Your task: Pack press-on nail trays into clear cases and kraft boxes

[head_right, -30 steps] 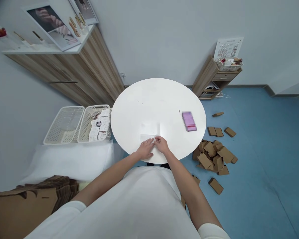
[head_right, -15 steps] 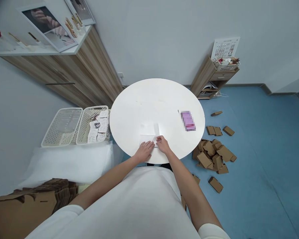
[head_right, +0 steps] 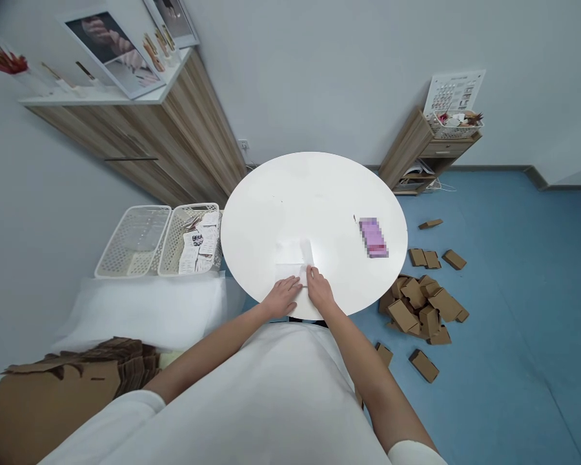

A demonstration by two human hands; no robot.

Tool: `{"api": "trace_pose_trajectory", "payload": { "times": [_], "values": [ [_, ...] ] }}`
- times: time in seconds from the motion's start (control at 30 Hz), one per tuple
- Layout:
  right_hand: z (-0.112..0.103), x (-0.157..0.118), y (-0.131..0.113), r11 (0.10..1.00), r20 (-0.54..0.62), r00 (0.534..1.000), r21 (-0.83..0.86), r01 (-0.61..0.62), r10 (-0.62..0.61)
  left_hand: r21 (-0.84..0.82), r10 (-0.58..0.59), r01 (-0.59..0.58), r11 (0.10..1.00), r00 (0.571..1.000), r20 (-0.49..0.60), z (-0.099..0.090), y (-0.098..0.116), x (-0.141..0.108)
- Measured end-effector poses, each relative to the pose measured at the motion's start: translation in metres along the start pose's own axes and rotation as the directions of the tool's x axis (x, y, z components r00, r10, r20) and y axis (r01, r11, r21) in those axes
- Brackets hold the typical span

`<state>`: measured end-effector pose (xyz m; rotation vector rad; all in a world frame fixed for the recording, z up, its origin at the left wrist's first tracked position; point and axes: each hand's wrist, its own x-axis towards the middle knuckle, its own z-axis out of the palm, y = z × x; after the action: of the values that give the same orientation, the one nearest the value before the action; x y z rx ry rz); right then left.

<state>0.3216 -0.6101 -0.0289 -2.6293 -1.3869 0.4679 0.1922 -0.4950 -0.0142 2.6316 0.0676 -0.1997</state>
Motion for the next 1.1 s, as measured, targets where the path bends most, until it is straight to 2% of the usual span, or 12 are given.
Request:
{"api": "trace_pose_trajectory", "payload": {
  "times": [0.1, 0.13, 0.2, 0.27, 0.37, 0.43, 0.57, 0.67, 0.73, 0.87, 1.0, 1.1],
  "values": [
    [0.000, 0.002, -0.005, 0.999, 0.039, 0.999, -0.047, -0.004, 0.006, -0.166, -0.204, 0.184, 0.969, 0.973, -0.109, 0.007, -0.006, -0.018],
    [-0.001, 0.003, -0.006, 0.999, 0.044, 0.999, -0.047, -0.005, 0.007, -0.243, -0.328, 0.287, 0.927, 0.933, -0.148, 0.009, -0.009, -0.023],
    [-0.001, 0.006, -0.009, 0.999, 0.048, 0.999, -0.042, -0.016, 0.018, -0.429, -0.573, 0.465, 0.775, 0.803, -0.165, 0.014, -0.013, -0.030],
    [-0.001, 0.008, -0.012, 0.999, 0.051, 0.998, -0.039, -0.037, 0.039, -0.616, -0.726, 0.542, 0.572, 0.684, -0.072, 0.015, -0.016, -0.030],
    [-0.003, 0.010, -0.014, 0.997, 0.060, 0.996, -0.032, -0.063, 0.065, -0.797, -0.800, 0.539, 0.272, 0.587, 0.124, 0.012, -0.017, -0.018],
    [-0.003, 0.010, -0.014, 0.998, 0.062, 0.996, -0.015, -0.068, 0.069, -0.851, -0.835, 0.511, 0.123, 0.516, 0.190, 0.010, -0.016, -0.007],
    [-0.004, 0.006, -0.014, 0.996, 0.050, 0.997, 0.053, -0.068, 0.065, -0.898, -0.875, 0.436, -0.063, 0.409, 0.260, 0.007, -0.017, 0.008],
    [-0.003, 0.000, -0.018, 0.992, 0.047, 0.997, 0.111, -0.065, 0.060, -0.906, -0.897, 0.404, -0.129, 0.341, 0.280, 0.005, -0.021, 0.010],
    [-0.002, -0.005, -0.022, 0.988, 0.048, 0.997, 0.138, -0.064, 0.058, -0.899, -0.897, 0.426, -0.105, 0.350, 0.271, 0.004, -0.023, 0.007],
    [-0.003, -0.009, -0.025, 0.981, 0.042, 0.998, 0.182, -0.062, 0.055, -0.880, -0.851, 0.476, -0.015, 0.456, 0.261, -0.002, -0.026, 0.000],
    [-0.008, -0.004, -0.019, 0.979, 0.006, 0.999, 0.201, -0.042, 0.042, -0.874, -0.833, 0.486, 0.030, 0.495, 0.247, -0.007, -0.026, -0.001],
    [-0.010, 0.003, -0.016, 0.959, 0.042, 0.997, 0.277, -0.067, 0.058, -0.861, -0.802, 0.488, 0.144, 0.568, 0.188, -0.009, -0.024, 0.002]
  ]
}}
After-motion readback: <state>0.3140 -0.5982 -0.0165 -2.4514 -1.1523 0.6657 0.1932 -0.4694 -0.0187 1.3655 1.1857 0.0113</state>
